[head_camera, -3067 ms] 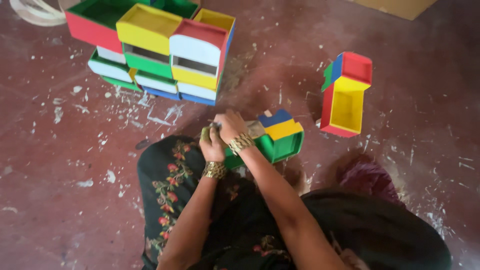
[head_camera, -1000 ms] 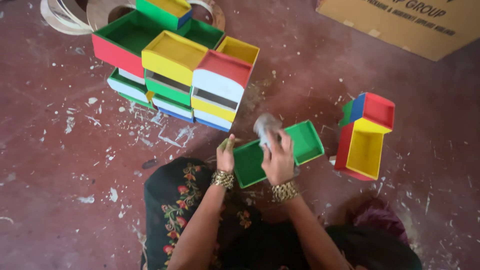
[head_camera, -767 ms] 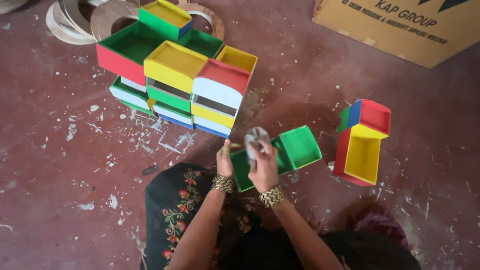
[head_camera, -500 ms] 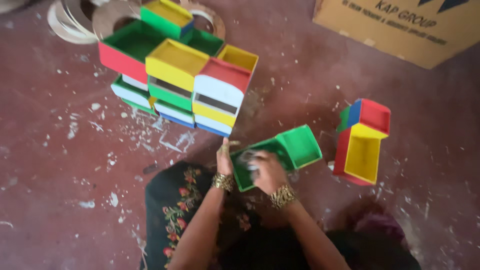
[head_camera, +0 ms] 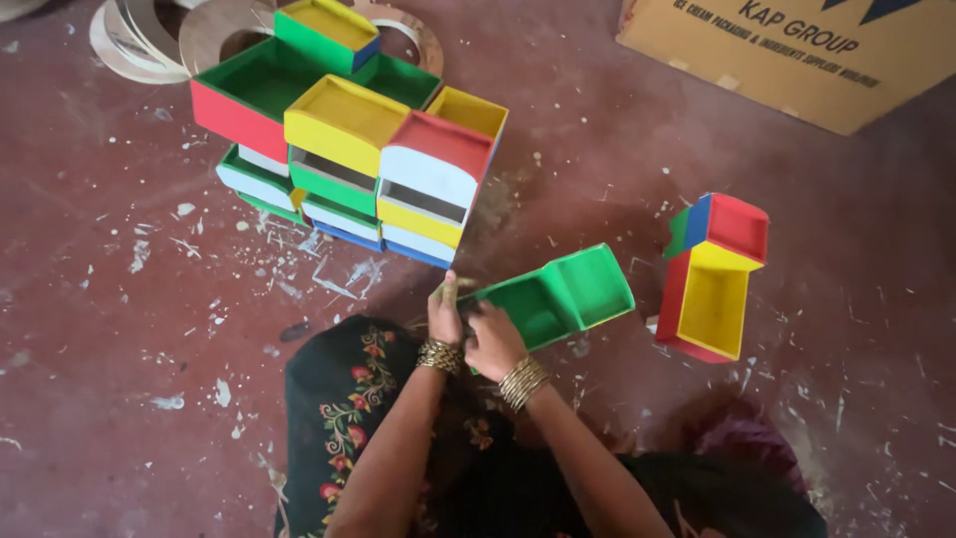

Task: The person sits on the workshop floor and wipes painted wooden toy pieces, including a green tray, a yellow-and-blue piece, a white-and-blue piece, and a red-and-yellow piece, one at a time with a cloth, turning each over to wipe its sides, then sets the wiped pieces aside.

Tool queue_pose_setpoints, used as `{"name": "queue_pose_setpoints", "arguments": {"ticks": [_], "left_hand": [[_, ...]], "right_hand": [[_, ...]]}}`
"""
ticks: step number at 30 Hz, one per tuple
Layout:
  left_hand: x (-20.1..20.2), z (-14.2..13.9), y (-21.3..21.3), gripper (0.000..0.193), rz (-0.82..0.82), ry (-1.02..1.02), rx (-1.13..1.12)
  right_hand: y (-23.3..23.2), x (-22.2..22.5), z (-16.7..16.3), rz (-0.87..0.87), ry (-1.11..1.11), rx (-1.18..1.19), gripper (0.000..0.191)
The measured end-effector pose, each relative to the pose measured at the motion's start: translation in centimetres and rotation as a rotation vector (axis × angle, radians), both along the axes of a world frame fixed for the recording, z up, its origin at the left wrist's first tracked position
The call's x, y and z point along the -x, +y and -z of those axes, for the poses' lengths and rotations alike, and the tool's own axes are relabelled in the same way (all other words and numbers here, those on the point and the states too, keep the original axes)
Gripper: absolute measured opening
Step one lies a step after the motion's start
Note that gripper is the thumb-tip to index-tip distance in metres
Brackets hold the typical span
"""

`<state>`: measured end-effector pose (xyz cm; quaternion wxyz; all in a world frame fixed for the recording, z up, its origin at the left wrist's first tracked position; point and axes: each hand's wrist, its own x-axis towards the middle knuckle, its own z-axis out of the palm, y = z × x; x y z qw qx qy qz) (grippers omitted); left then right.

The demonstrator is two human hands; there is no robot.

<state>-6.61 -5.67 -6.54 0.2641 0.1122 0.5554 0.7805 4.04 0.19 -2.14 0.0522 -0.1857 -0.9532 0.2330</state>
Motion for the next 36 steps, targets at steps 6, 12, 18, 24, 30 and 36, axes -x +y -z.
{"name": "queue_pose_setpoints", "arguments": {"ticks": [6,12,18,24,30,36], "left_hand": [[-0.3,0.3,0.0,0.049,-0.003,0.035,0.055],[-0.3,0.4,0.3,0.034,0.042,0.047,0.066],[-0.6,0.7,0.2,0.033,-0.006,0.212,0.157],[-1.0,0.2,0.4,0.022,-0.122,0.134,0.106],[-0.9,-0.1,0.3,0.015,-0.164,0.205,0.181],[0.2,0.6,-0.9,0.013,-0.157,0.193,0.132]], "right_hand": [[2.3,-0.9,-1.8,0.211,-0.166,-0.206,0.026],[4.0,-1.7,-1.3,0.202,-0.100,-0.285,0.044],[5.4,-1.7,-1.5,-0.352,-0.197,0.217,0.023],[6.0,-0.6,-1.5,0.007,-0.634,-0.355,0.015],[1.6,-1.6,0.4,-0.054,-0.260,-0.108,0.015],[3.3,-3.2,-1.6,-0.229,0.230,0.584,0.024]]}}
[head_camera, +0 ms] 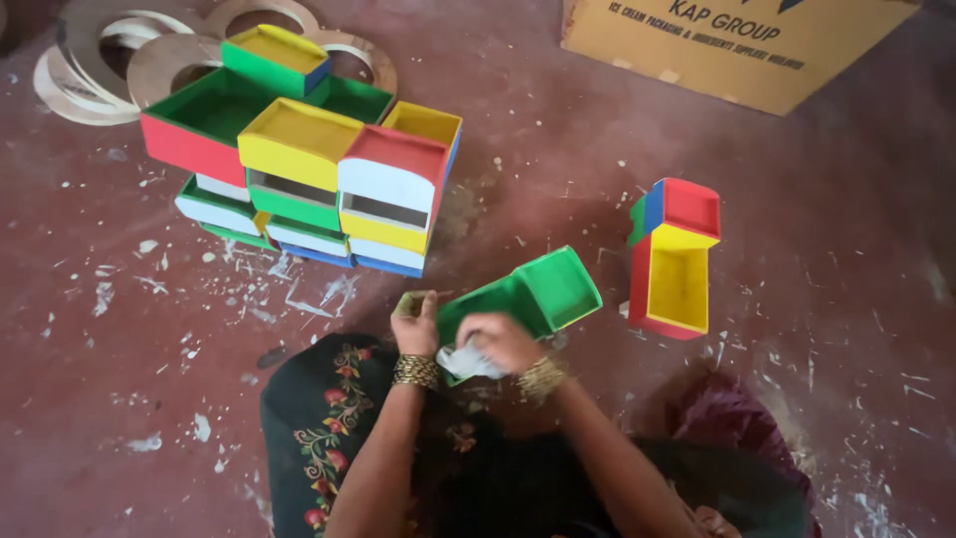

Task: The person sits on the workshop floor and wipes painted wooden toy pieces, including a green tray, a yellow-and-blue piece, a white-and-blue piece, and a red-and-yellow piece, one at a time with a cloth, turning each over to wipe its sides, then sets the wiped pieces aside.

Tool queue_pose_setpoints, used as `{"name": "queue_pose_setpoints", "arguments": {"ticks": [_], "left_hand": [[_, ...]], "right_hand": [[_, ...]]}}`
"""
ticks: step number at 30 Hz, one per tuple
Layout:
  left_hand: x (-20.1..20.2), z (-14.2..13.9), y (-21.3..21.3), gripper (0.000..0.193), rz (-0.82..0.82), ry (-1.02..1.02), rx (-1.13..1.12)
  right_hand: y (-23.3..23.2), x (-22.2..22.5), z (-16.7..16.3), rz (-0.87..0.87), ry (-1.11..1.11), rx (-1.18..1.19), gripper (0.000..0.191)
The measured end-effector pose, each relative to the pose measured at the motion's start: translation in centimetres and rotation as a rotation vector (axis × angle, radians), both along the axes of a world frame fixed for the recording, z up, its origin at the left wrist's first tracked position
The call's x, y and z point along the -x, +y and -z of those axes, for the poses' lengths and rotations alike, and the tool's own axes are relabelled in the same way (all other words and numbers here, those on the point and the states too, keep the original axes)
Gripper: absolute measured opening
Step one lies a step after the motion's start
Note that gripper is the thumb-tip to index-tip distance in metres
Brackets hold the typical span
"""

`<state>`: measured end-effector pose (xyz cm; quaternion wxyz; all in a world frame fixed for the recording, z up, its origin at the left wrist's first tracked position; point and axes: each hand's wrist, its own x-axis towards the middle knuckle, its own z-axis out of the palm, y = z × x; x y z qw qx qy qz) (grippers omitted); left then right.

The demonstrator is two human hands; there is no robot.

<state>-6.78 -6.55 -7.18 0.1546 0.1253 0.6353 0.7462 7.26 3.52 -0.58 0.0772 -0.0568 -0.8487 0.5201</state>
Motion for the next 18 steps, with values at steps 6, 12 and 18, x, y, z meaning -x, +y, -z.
{"name": "queue_pose_setpoints", "arguments": {"ticks": [6,12,18], "left_hand": [[0.7,-0.2,-1.5,0.014,-0.066,0.094,0.069],[1.0,-0.7,-1.7,0.016,-0.085,0.205,0.179],[1.2,-0.4,-1.6,0.016,-0.101,0.151,0.230]], "right_hand": [[5.6,-4.1,-6.1,0.592,0.018,-0.193,0.026],[1.0,-3.4,-5.7,0.626,0.200,-1.171,0.048],[4.5,-4.0,-3.7,0.757,0.121,-0.296,0.021]]}}
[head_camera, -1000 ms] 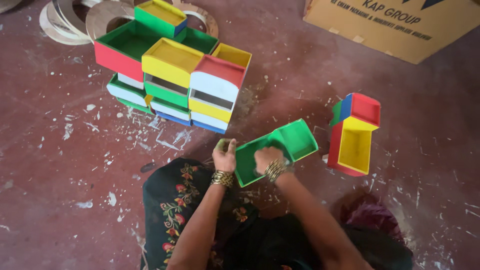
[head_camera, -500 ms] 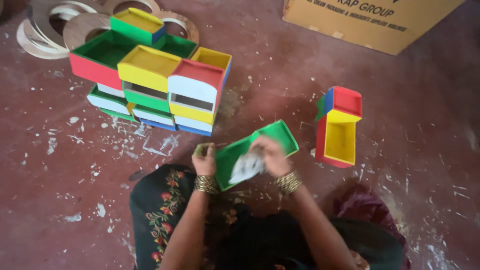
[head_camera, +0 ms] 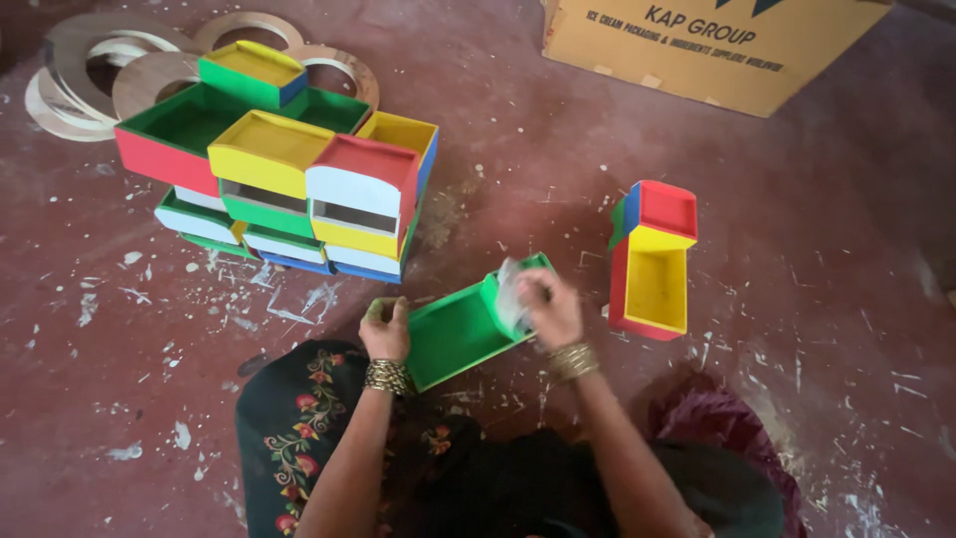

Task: The person sits on the workshop floor and wipes painted wooden toy pieces, including a green tray, a yellow-and-blue piece, a white-and-blue piece, and a red-and-yellow piece, one at a time with a cloth, turning each over to wipe its sides, then sets the wiped pieces aside.

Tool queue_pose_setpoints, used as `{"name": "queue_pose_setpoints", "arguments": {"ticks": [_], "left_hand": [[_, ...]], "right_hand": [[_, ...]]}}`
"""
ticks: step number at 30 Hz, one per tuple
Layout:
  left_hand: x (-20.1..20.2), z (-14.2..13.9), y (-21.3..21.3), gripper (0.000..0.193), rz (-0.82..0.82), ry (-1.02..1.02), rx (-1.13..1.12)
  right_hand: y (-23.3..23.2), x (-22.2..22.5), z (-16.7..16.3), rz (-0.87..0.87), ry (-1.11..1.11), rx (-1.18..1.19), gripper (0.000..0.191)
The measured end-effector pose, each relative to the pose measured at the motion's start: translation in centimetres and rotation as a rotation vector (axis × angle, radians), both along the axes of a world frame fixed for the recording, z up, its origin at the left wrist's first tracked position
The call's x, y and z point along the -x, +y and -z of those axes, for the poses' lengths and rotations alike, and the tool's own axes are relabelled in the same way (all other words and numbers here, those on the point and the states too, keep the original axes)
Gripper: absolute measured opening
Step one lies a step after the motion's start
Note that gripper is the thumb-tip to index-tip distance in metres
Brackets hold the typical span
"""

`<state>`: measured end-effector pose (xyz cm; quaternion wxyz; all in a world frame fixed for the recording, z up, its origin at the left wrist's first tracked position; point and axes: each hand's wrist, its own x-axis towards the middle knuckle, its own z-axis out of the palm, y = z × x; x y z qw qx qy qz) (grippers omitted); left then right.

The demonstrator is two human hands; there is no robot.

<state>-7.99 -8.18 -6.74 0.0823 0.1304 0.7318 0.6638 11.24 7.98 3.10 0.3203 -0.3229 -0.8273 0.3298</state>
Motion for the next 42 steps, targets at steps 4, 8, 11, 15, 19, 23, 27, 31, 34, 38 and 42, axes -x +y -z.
{"name": "queue_pose_setpoints", "arguments": {"ticks": [4,8,11,15,19,23,27,31,34,38,42], "left_hand": [[0.0,0.5,-0.1,0.018,0.018,-0.067,0.030],[0.0,0.9,-0.1,0.018,0.014,0.021,0.014],[0.0,1.1,0.1,0.018,0.005,-0.023,-0.012],[-0.2,1.4,-0.1,0.018,-0.013,-0.025,0.021],[-0.3,1.3,0.0,0.019,-0.041,0.011,0.072],[-0.4,1.0,0.3,0.015,-0.067,0.043,-0.002],[-0.6,0.9,0.3,0.014,-0.085,0.042,0.015],[-0.4,0.8,0.3,0.013,-0.097,-0.010,0.048],[-0.3,0.6,0.2,0.015,-0.053,-0.069,0.010],[-0.3,0.3,0.0,0.015,-0.066,-0.009,0.040],[-0.1,-0.5,-0.2,0.017,-0.039,0.007,0.097]], "right_hand": [[3.9,0.8,-1.0,-0.009,0.055,-0.207,0.029],[1.7,3.6,-0.5,-0.041,-0.127,-0.555,0.045],[0.2,4.9,0.1,0.064,-0.090,-0.426,0.042],[1.1,4.2,-0.1,-0.192,-0.046,-0.221,0.039],[4.5,1.4,-1.7,-0.034,-0.298,-0.556,0.037],[5.7,-2.9,-1.9,-0.080,-0.251,-0.526,0.029],[3.4,-8.6,0.5,0.016,-0.321,-0.243,0.026],[5.8,-12.4,2.1,-0.029,-0.432,0.208,0.016],[7.3,-14.5,3.2,0.043,-0.212,0.368,0.019],[6.1,-12.6,4.9,0.264,0.143,0.299,0.030],[-1.3,-5.9,7.4,0.298,0.211,-0.049,0.025]]}}
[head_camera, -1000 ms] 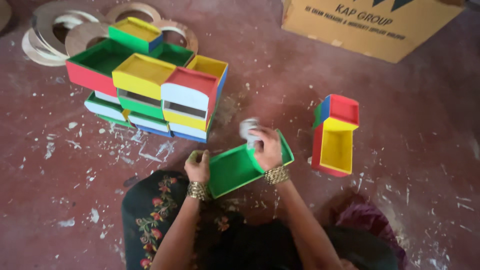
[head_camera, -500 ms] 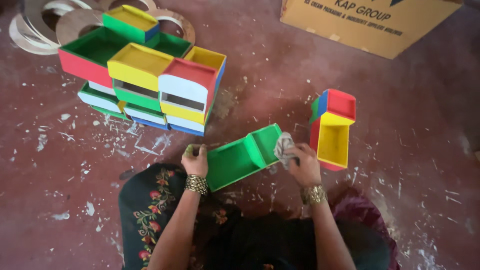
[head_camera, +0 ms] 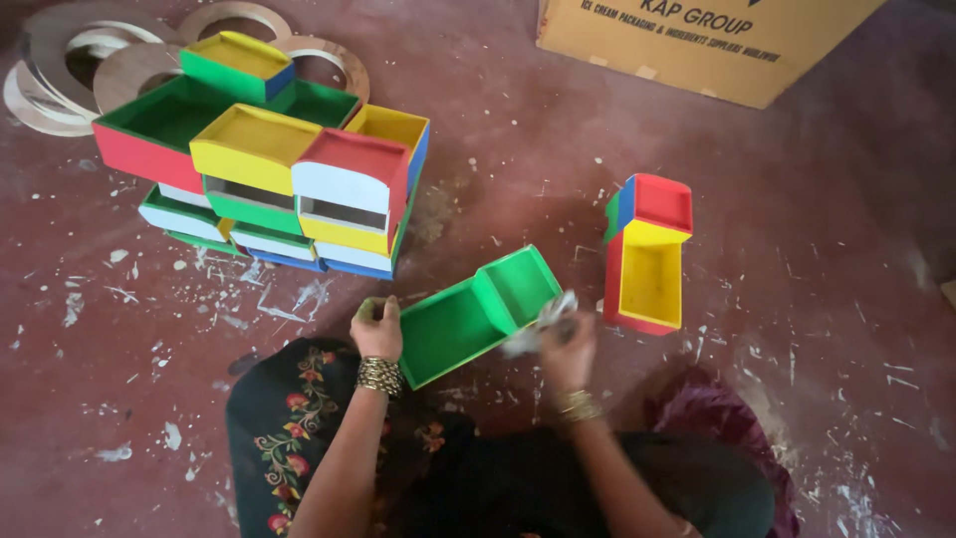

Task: The person sits on the workshop floor and wipes painted wooden toy pieces, including a green tray, a yellow-and-blue piece, a white-and-blue piece, and a red-and-yellow piece, one at a time with a cloth, turning each over to wipe its sides, then sets the wiped pieces aside.

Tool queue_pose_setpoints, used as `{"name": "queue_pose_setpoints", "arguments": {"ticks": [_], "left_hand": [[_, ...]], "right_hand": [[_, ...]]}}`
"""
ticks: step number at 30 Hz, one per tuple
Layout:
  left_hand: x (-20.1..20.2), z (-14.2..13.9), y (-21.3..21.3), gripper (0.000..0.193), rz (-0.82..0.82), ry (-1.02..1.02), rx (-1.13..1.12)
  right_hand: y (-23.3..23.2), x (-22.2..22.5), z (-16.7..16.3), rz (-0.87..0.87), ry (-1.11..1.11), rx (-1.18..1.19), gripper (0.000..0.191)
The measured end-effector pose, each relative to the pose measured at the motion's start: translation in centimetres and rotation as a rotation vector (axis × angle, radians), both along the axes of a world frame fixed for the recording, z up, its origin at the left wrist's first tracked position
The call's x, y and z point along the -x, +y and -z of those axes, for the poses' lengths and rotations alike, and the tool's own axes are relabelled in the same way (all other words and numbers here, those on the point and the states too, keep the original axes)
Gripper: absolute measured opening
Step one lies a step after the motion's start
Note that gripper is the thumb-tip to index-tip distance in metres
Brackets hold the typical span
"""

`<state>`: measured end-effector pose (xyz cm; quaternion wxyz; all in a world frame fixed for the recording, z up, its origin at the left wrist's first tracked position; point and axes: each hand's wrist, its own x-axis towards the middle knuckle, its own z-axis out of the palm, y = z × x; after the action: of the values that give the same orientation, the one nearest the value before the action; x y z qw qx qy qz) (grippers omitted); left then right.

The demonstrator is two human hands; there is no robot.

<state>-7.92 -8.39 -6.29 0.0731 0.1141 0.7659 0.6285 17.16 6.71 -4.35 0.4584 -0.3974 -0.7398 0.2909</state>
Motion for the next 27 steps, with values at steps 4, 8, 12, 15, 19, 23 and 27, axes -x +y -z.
{"name": "queue_pose_setpoints", "arguments": {"ticks": [4,8,12,15,19,23,27], "left_hand": [[0.1,-0.5,-0.4,0.017,0.033,0.008,0.052],[0.1,-0.3,-0.6,0.018,0.025,0.023,0.029],[0.0,0.0,-0.7,0.018,0.029,-0.005,0.016],[0.1,0.0,-0.6,0.019,0.021,0.101,0.018],[-0.6,-1.9,-1.6,0.031,0.103,0.458,0.346],[-1.6,-4.5,-2.4,0.055,0.377,0.696,0.452],[-1.9,-6.5,-2.3,0.069,0.516,0.612,0.660]], "right_hand": [[-9.3,3.2,1.8,-0.187,-0.203,0.152,0.028],[-10.4,3.8,2.3,-0.332,-0.077,-0.010,0.049],[-5.5,2.6,2.2,-0.036,0.031,0.203,0.021],[-0.1,1.0,1.3,0.251,0.190,0.245,0.021],[1.1,1.2,1.2,0.169,0.221,0.221,0.033],[-3.7,3.2,2.0,-0.045,0.147,0.252,0.045],[-8.6,4.7,2.0,-0.359,-0.443,0.261,0.036]]}}
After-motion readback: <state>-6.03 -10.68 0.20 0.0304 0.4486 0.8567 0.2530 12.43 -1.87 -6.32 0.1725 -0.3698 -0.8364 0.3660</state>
